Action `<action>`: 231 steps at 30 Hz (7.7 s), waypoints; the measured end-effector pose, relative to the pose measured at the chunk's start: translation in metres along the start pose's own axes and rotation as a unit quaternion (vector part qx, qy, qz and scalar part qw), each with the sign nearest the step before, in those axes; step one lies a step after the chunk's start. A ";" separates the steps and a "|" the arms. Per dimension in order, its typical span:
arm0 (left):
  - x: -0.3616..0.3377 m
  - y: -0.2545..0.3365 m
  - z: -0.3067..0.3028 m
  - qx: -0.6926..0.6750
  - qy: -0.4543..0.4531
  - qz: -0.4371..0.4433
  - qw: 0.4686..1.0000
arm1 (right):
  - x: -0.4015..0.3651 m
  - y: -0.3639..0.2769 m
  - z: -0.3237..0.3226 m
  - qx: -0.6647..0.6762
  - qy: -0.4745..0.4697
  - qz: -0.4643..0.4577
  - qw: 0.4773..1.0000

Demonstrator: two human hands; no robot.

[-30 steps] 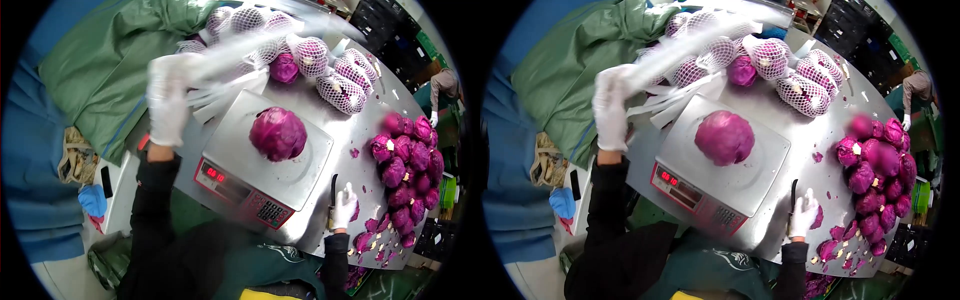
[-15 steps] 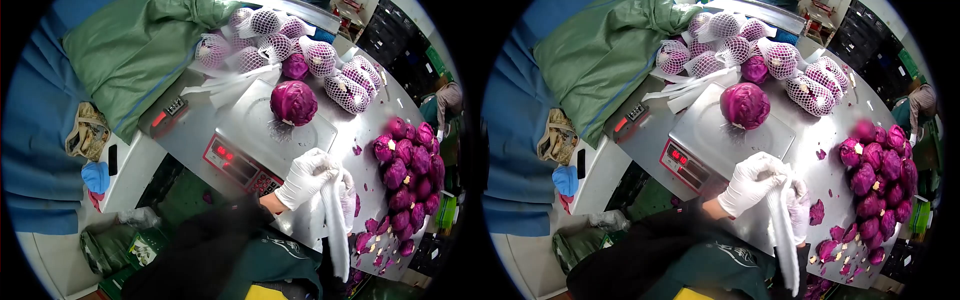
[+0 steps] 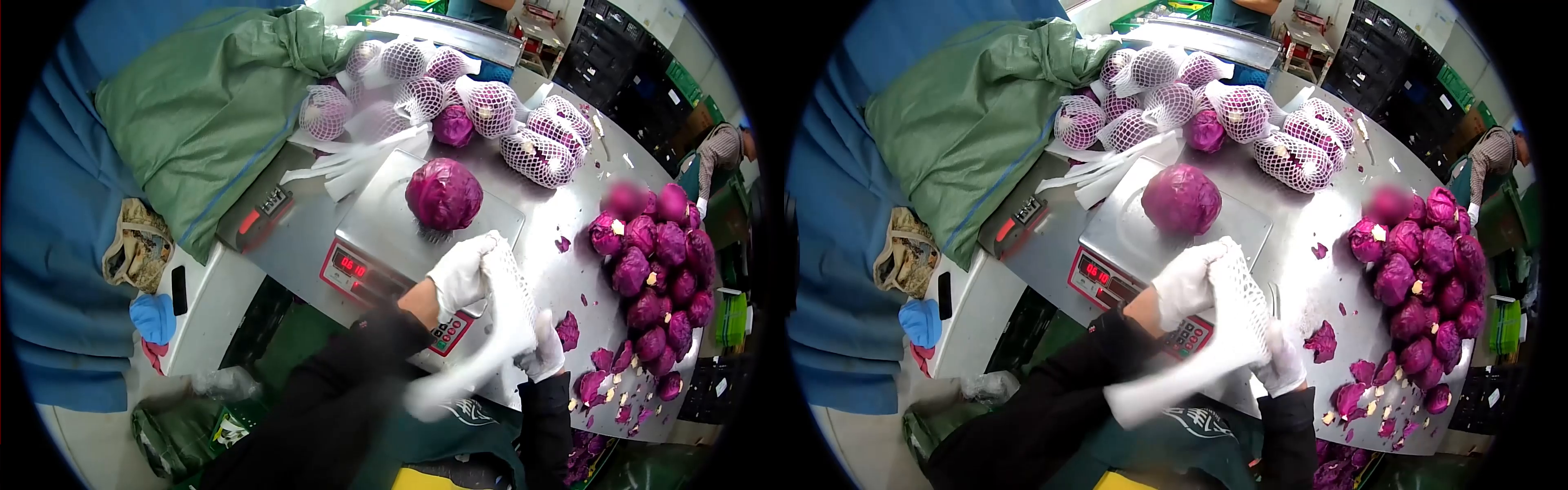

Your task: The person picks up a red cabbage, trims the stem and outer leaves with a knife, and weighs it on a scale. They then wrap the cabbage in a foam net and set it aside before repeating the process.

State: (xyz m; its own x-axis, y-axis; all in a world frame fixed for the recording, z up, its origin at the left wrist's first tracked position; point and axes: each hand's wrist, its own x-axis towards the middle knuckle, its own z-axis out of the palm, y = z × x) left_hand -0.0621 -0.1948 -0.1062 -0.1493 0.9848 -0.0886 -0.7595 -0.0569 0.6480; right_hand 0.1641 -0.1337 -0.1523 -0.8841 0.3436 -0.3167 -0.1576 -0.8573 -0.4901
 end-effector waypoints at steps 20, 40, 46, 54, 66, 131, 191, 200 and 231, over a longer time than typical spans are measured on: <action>-0.004 0.062 -0.106 0.197 0.338 0.228 0.892 | 0.264 -0.065 0.060 -0.687 0.098 -0.407 0.594; 0.034 0.113 -0.094 0.415 0.168 0.250 0.859 | 0.213 -0.083 0.092 -0.290 0.160 0.035 0.943; 0.108 0.253 -0.088 0.460 0.076 0.313 0.828 | 0.172 -0.092 0.062 -0.322 0.149 -0.019 0.935; 0.348 0.305 -0.204 0.046 0.202 0.226 0.952 | 0.119 -0.075 0.042 -0.348 0.181 -0.027 0.920; 0.294 0.261 -0.191 0.632 0.150 0.254 0.716 | 0.028 -0.056 -0.016 -0.315 0.348 -0.132 0.873; 0.066 -0.138 0.129 0.476 -0.238 -0.100 0.840 | -0.167 -0.026 -0.067 0.126 0.256 -0.260 0.922; 0.009 -0.145 0.069 0.170 -0.189 -0.419 0.872 | -0.125 0.031 -0.077 -0.171 0.364 -0.289 0.869; 0.010 -0.151 0.049 0.369 -0.114 -0.228 0.894 | -0.110 0.067 -0.083 -0.100 0.446 -0.260 0.850; -0.003 -0.167 0.049 0.556 -0.264 -0.125 0.779 | -0.163 0.052 -0.101 -0.735 0.426 -0.171 0.499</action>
State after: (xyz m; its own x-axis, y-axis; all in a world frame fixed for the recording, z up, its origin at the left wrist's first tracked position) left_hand 0.0964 -0.1797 -0.1774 0.4185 0.8895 -0.1833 0.3373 0.0351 0.9408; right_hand 0.3445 -0.1957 -0.2086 -0.3105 0.9483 0.0654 0.8116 0.3003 -0.5012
